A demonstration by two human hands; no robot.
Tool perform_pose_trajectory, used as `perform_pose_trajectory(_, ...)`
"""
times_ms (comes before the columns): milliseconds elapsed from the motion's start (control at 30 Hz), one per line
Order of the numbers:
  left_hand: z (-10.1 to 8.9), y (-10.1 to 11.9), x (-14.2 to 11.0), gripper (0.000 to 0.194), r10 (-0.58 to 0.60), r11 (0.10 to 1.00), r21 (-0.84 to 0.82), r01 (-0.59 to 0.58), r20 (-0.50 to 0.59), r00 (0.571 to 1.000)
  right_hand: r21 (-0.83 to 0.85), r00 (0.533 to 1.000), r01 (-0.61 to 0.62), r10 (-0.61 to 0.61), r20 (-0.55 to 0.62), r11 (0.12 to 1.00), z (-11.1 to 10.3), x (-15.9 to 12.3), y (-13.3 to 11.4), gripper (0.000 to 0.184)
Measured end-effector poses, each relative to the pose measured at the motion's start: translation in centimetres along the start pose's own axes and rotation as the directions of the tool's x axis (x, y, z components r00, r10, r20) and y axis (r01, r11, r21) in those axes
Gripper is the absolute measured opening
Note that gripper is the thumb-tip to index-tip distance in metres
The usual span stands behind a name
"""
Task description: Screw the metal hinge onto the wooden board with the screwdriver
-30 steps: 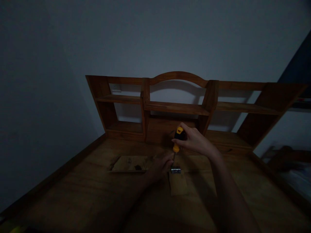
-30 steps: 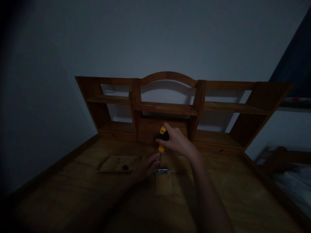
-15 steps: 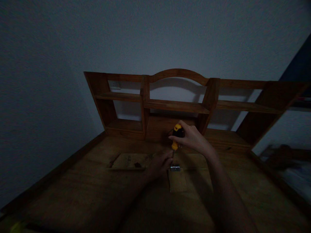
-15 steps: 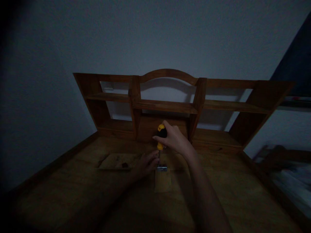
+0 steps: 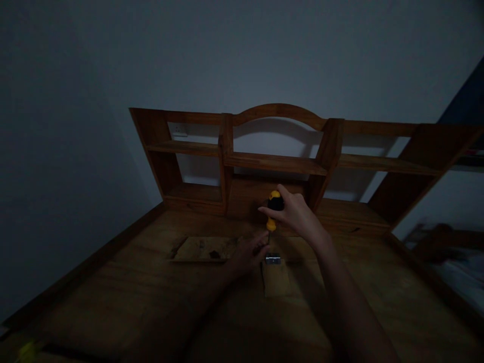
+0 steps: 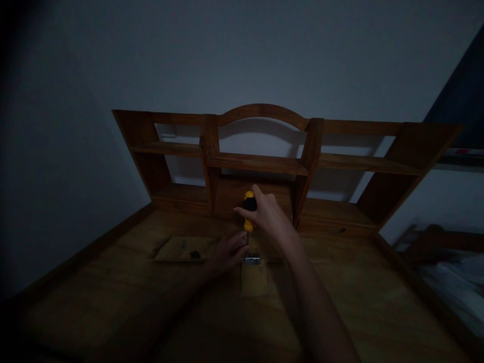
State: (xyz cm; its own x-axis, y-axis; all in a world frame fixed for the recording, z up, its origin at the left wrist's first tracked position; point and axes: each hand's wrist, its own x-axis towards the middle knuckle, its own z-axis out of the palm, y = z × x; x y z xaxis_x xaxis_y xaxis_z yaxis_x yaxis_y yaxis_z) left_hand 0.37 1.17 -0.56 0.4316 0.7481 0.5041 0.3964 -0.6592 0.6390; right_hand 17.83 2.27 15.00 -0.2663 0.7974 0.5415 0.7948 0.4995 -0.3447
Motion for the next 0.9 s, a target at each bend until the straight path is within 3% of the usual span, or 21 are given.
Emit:
perform_pose_trajectory(267,0.3,-0.6,0.0,0.046,-0.016,1.0,-0.003,0.016,-0.022,1.0,-0.01,1.0,0.022,-0.022,-0.016,1.0,-0.2,-0.1,-0.1,0.048)
perform_pose_trajectory(567,0.6,-1.2,0.1,0.046,0.049,0.999,-0.018,-0.05,-0.04,0.998,-0.058,1.0,0.019,-0.02,-0.012,0.998,-0.1,-0.2,-0.2,0.062)
perform_pose_trajectory(667,0.6,-1.2,0.0,0.046,0.041,0.999,0.021,-0.04,-0.042,0.998,-0.169,0.999,0.013,-0.018,-0.03,0.986,0.1,-0.2,-0.9,0.067)
perform_pose_trajectory(800,0.4,-0.9,-0.1,0.044,0.047,0.998,0.036,-0.046,-0.037,0.998,-0.424,0.994,-0.044,-0.002,-0.107,0.905,0.1,-0.2,-2.1,0.066)
perform_pose_trajectory(900,0.3,-0.7,-0.1,0.045,0.045,0.998,0.042,-0.043,-0.038,0.998,-0.487,0.991,-0.056,-0.011,-0.134,0.872,0.0,-0.2,-2.7,0.062)
